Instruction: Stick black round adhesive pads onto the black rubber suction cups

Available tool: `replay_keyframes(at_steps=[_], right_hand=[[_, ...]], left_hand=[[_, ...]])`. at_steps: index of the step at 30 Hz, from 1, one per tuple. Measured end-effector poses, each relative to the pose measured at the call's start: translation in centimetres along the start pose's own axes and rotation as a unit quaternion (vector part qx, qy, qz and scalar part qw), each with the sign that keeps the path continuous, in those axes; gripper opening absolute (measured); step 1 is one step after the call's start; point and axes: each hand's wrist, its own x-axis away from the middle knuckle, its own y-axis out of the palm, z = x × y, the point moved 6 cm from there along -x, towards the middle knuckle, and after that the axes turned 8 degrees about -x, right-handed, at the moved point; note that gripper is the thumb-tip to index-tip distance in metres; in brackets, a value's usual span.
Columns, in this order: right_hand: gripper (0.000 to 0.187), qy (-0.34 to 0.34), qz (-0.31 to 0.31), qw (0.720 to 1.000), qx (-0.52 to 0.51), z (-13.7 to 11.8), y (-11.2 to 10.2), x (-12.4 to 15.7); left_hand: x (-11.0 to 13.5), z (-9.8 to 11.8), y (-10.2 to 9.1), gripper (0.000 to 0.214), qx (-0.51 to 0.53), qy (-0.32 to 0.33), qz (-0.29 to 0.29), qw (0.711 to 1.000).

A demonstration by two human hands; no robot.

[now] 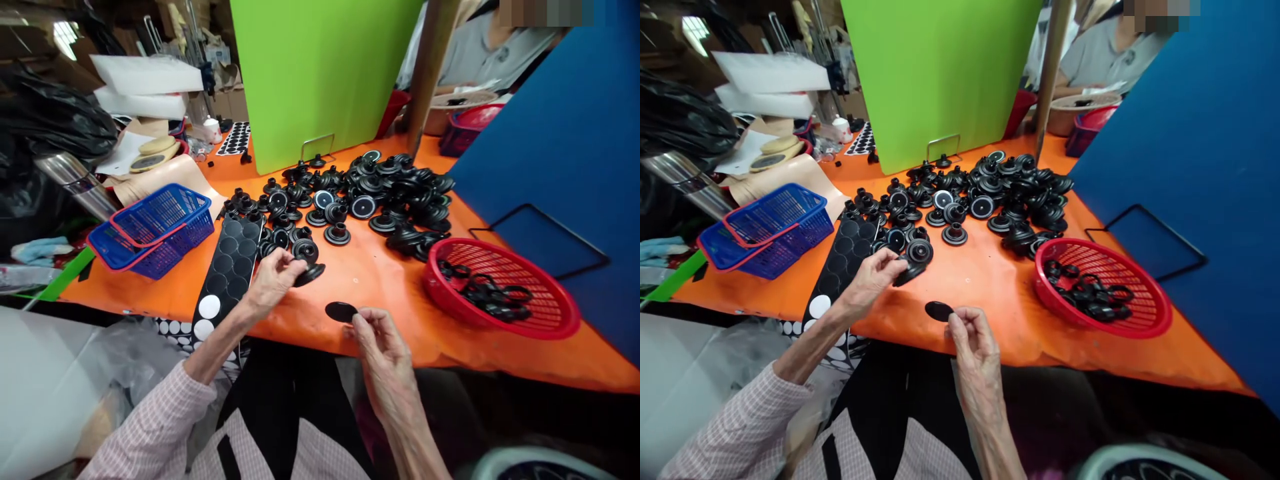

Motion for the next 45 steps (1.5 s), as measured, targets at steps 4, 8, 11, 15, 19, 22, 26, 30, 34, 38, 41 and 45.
replay_keyframes(at_steps=[4,8,11,15,19,22,26,30,34,38,41,45], right_hand=[[0.029,-0.035,-0.037,0.998,0.025,-1.4,1.6,-0.2],[0.024,-0.079,-0.079,0.991,0.075,-2.4,3.8,0.1],[0.021,-0.097,-0.11,0.985,0.094,-2.9,5.2,0.5],[0.028,-0.037,-0.127,0.991,0.033,-2.5,6.0,0.7],[0.029,0.047,-0.135,0.99,-0.017,-1.2,6.5,0.9],[0.029,0.031,-0.103,0.994,-0.012,-0.5,6.6,1.0],[0.028,0.007,-0.08,0.997,-0.006,0.5,7.5,1.5],[0.029,-0.005,-0.056,0.998,0.007,0.8,8.2,2.0],[0.03,-0.009,-0.044,0.998,0.035,0.7,8.5,2.2],[0.028,-0.013,-0.04,0.998,0.041,0.9,8.6,2.2],[0.026,-0.011,-0.034,0.999,0.029,1.2,8.6,2.2],[0.025,-0.007,-0.032,0.999,0.019,1.4,8.7,2.3]], left_hand=[[2.7,-2.3,0.4,0.022,0.299,-0.182,-0.071,0.934],[4.9,-3.7,-0.4,0.024,0.379,-0.205,-0.051,0.901],[5.9,-4.2,-1.2,0.014,0.39,-0.183,-0.047,0.901],[6.9,-4.8,-2.0,0.023,0.334,-0.169,-0.057,0.926],[7.7,-5.1,-2.4,0.029,0.301,-0.16,-0.066,0.938],[8.2,-5.1,-2.5,0.037,0.307,-0.149,-0.07,0.937],[8.6,-4.9,-2.4,0.042,0.316,-0.147,-0.078,0.934],[8.7,-4.9,-2.3,0.042,0.311,-0.162,-0.066,0.934],[8.7,-4.8,-2.3,0.043,0.314,-0.163,-0.067,0.933],[8.8,-4.9,-2.2,0.042,0.31,-0.16,-0.07,0.935],[8.8,-4.9,-2.1,0.041,0.308,-0.158,-0.068,0.936],[8.8,-5.0,-2.2,0.04,0.308,-0.153,-0.059,0.937]])
